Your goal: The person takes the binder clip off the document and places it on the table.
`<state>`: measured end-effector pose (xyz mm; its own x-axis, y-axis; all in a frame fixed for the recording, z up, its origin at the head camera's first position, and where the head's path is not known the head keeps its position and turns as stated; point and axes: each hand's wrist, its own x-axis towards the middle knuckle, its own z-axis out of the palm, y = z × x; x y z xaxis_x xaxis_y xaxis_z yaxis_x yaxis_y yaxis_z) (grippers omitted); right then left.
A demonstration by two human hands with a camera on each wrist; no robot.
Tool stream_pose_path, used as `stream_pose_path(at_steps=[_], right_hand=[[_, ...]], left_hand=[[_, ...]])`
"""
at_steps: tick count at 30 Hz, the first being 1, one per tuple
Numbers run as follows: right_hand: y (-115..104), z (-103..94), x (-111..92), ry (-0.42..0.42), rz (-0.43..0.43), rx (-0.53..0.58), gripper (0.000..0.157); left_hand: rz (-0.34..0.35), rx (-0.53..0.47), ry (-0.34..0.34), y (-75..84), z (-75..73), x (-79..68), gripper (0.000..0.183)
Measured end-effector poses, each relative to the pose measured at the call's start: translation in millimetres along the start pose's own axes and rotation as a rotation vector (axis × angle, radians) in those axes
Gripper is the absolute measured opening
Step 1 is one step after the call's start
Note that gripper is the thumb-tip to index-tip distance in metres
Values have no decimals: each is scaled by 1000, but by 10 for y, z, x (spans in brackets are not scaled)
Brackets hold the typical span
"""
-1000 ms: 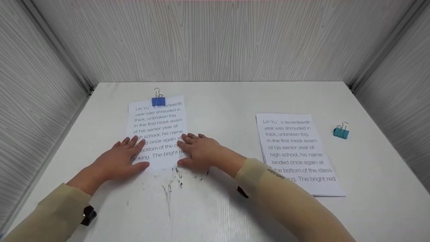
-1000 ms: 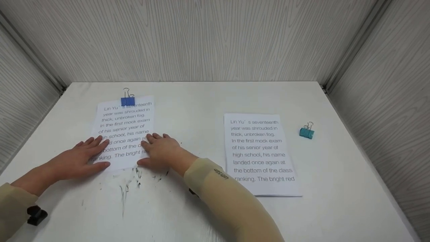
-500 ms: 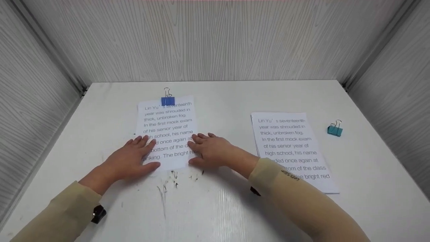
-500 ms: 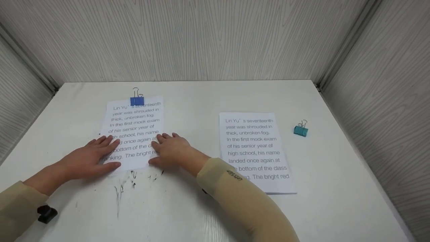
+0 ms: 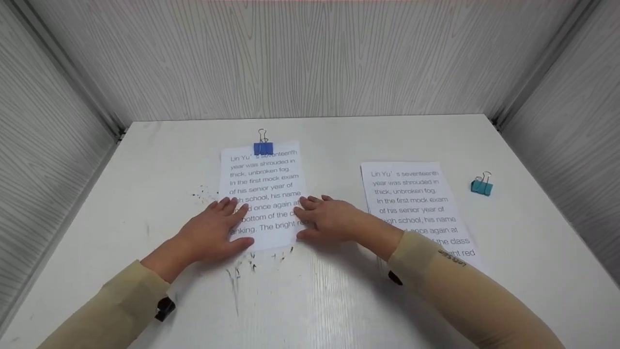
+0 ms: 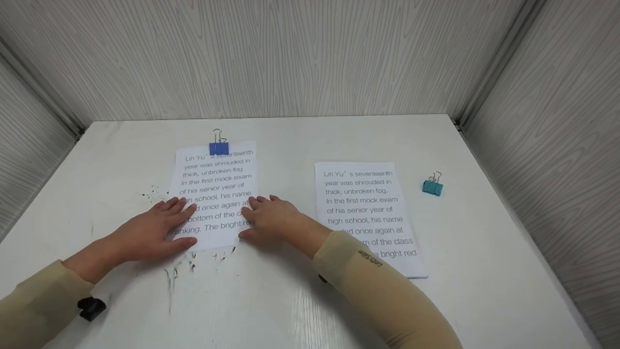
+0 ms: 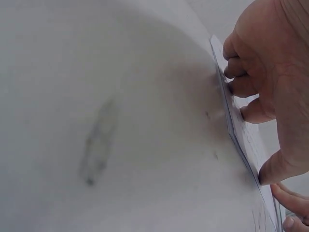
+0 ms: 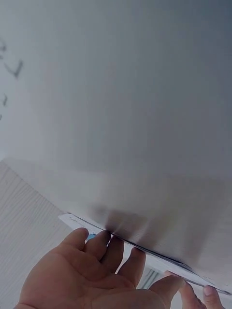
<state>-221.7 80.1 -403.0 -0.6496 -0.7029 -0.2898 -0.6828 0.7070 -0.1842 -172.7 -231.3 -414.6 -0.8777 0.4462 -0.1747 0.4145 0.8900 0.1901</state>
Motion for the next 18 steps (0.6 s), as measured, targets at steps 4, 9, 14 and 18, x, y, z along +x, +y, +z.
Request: stream_pose_path(at_steps=[4,9,14,18], right_hand=[[72,26,-123,7,-11,19,71],[112,70,-255,8,-17,32,73],[125,116,-395,26,-21,29,73],[134,136,-527,33,-24,46,73]], left_hand=[[13,-9,-3,92,29,12,85],[35,-17,-6,187,51,9,84],[53,-27,-13,279,67,1,83],[80,-15,-12,364,90,-6,83]])
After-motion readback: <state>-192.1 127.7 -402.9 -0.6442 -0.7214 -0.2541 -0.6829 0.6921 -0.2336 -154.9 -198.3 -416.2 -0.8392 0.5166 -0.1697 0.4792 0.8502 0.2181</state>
